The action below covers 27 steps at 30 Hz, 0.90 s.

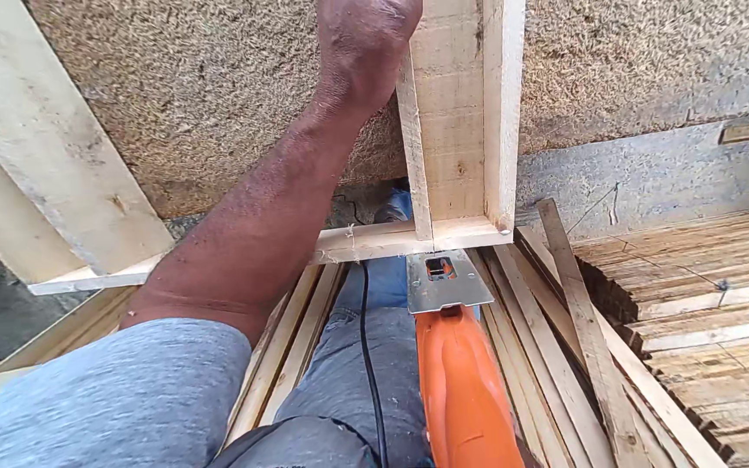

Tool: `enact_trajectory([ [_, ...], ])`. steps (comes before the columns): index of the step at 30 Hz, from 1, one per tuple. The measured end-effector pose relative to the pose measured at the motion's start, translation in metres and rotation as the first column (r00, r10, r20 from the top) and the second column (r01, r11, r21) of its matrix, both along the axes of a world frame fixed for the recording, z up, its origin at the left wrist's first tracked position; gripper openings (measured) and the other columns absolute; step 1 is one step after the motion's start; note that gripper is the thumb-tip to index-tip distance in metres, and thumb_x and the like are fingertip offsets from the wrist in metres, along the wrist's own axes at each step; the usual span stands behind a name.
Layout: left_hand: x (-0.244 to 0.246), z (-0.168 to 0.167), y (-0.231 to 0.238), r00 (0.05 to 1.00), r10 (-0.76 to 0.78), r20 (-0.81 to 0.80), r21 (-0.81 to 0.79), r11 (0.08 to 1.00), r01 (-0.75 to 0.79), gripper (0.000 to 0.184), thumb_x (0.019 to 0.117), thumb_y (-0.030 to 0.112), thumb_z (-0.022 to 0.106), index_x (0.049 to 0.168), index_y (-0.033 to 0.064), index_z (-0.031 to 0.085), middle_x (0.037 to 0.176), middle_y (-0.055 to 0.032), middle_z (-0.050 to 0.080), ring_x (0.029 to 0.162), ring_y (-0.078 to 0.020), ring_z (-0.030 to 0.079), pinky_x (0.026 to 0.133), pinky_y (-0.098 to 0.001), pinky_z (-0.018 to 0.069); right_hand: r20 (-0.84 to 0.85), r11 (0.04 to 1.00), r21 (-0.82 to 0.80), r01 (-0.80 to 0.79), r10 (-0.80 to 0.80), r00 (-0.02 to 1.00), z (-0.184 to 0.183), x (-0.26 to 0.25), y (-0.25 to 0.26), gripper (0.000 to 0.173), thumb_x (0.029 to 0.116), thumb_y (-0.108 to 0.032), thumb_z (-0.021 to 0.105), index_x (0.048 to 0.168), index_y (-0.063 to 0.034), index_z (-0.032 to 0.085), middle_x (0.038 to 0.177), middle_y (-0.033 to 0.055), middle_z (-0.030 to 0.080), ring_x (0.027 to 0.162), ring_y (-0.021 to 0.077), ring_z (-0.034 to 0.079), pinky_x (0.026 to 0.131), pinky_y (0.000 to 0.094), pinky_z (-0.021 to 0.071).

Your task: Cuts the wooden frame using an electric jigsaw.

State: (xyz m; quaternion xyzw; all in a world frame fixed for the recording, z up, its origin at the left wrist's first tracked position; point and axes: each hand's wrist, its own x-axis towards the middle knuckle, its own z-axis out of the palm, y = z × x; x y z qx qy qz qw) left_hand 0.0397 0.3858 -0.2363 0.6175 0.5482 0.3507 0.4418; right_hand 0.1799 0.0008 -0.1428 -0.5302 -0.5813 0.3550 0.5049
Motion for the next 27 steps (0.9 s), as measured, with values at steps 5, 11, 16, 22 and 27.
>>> enact_trajectory([
  [5, 0.000, 0.003, 0.000, 1.000, 0.000, -0.007, -0.017, 1.000, 0.000, 0.024, 0.0901, 0.007, 0.065, 0.069, 0.0156, 0.059, 0.063, 0.0094, 0.056, 0.065, 0.0000, 0.060, 0.067, -0.0219, 0.0532, -0.019, 0.997, -0.024, -0.075, 0.074, 0.997, 0.003, 0.007, 0.009, 0.027, 0.1084, -0.021, 0.045, 0.092, -0.0060, 0.061, 0.089, 0.0105, 0.066, 0.093, 0.0184, 0.067, 0.098, 0.0300, 0.0528],
  [11, 0.000, 0.002, -0.001, 1.000, 0.006, 0.001, -0.014, 1.000, -0.006, 0.023, 0.0895, 0.005, 0.065, 0.069, 0.0151, 0.059, 0.063, 0.0082, 0.056, 0.064, -0.0008, 0.061, 0.065, -0.0213, 0.0541, -0.031, 1.000, 0.015, -0.005, 0.006, 0.999, -0.014, -0.005, -0.017, 0.026, 0.1077, -0.019, 0.047, 0.091, -0.0049, 0.062, 0.087, 0.0133, 0.069, 0.090, 0.0222, 0.069, 0.096, 0.0335, 0.0544],
  [16, 0.000, 0.002, -0.001, 0.999, 0.018, -0.041, -0.015, 1.000, -0.019, 0.024, 0.0894, 0.007, 0.065, 0.068, 0.0161, 0.058, 0.063, 0.0087, 0.055, 0.065, -0.0011, 0.060, 0.066, -0.0230, 0.0529, -0.025, 1.000, 0.021, -0.015, 0.015, 1.000, 0.000, -0.003, 0.012, 0.026, 0.1057, -0.013, 0.048, 0.086, -0.0039, 0.062, 0.078, 0.0130, 0.067, 0.077, 0.0229, 0.068, 0.087, 0.0326, 0.0575],
  [22, -0.001, 0.001, 0.001, 1.000, 0.012, -0.017, 0.004, 1.000, -0.012, 0.020, 0.0892, 0.008, 0.065, 0.071, 0.0146, 0.060, 0.065, 0.0071, 0.058, 0.067, -0.0027, 0.063, 0.067, -0.0245, 0.0556, -0.065, 0.998, 0.064, -0.025, 0.029, 0.997, -0.028, -0.011, -0.023, 0.020, 0.1041, -0.010, 0.051, 0.088, -0.0046, 0.062, 0.080, 0.0132, 0.066, 0.079, 0.0247, 0.068, 0.085, 0.0372, 0.0586],
  [27, -0.001, 0.001, 0.004, 1.000, 0.019, 0.008, 0.005, 1.000, -0.019, 0.022, 0.0888, 0.007, 0.065, 0.070, 0.0158, 0.060, 0.064, 0.0079, 0.058, 0.065, -0.0022, 0.063, 0.065, -0.0234, 0.0557, -0.009, 0.997, 0.072, -0.039, 0.040, 0.999, -0.026, -0.005, -0.012, 0.023, 0.1045, -0.012, 0.050, 0.086, -0.0060, 0.063, 0.079, 0.0126, 0.067, 0.079, 0.0243, 0.069, 0.086, 0.0360, 0.0583],
])
